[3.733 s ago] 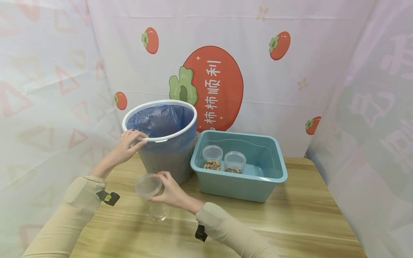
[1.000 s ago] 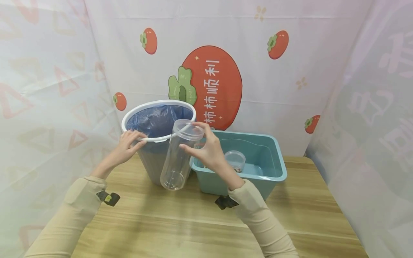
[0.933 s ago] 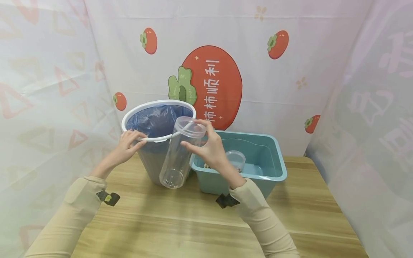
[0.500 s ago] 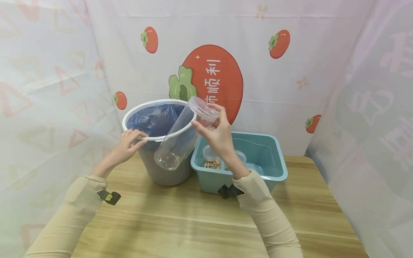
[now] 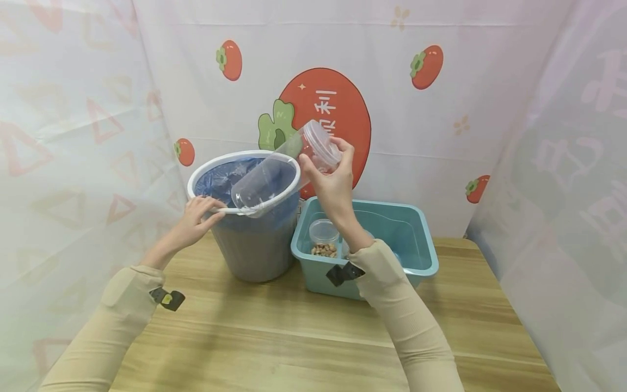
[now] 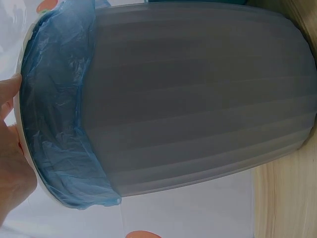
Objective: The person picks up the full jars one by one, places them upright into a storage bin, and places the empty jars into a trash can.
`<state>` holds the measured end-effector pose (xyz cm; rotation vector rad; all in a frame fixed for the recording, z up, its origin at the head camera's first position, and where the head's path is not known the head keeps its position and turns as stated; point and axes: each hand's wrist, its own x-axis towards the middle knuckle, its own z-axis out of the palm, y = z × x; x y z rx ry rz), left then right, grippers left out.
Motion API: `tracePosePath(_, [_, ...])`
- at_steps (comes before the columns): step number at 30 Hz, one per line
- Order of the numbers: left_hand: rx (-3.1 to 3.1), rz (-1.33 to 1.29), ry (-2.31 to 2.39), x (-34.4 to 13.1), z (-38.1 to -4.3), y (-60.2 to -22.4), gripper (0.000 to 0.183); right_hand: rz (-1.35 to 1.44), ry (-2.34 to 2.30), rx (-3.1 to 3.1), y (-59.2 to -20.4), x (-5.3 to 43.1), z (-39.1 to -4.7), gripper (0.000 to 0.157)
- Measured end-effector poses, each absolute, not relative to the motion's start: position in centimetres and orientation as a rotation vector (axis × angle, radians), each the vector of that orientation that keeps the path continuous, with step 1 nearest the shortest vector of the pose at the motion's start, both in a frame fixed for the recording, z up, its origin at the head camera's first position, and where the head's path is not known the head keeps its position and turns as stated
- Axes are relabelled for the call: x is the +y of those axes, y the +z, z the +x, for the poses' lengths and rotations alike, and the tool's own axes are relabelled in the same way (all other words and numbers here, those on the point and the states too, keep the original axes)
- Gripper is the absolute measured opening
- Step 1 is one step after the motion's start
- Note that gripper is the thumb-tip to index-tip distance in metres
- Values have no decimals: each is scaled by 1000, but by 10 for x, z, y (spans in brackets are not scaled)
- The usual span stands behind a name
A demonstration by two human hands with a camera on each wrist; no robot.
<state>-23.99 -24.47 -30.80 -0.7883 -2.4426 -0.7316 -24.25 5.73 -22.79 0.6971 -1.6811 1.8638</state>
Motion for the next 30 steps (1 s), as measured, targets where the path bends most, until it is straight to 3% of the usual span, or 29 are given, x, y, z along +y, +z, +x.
tracePosePath(13, [-2417,-805,-734,-244,-241,-309,11,515,1751,-1807,-233,34,-266,64])
tracePosePath(30, [-2438,-809,-735,-244,-243,-310,13,592,1591,-2003,-256,18,-282,68])
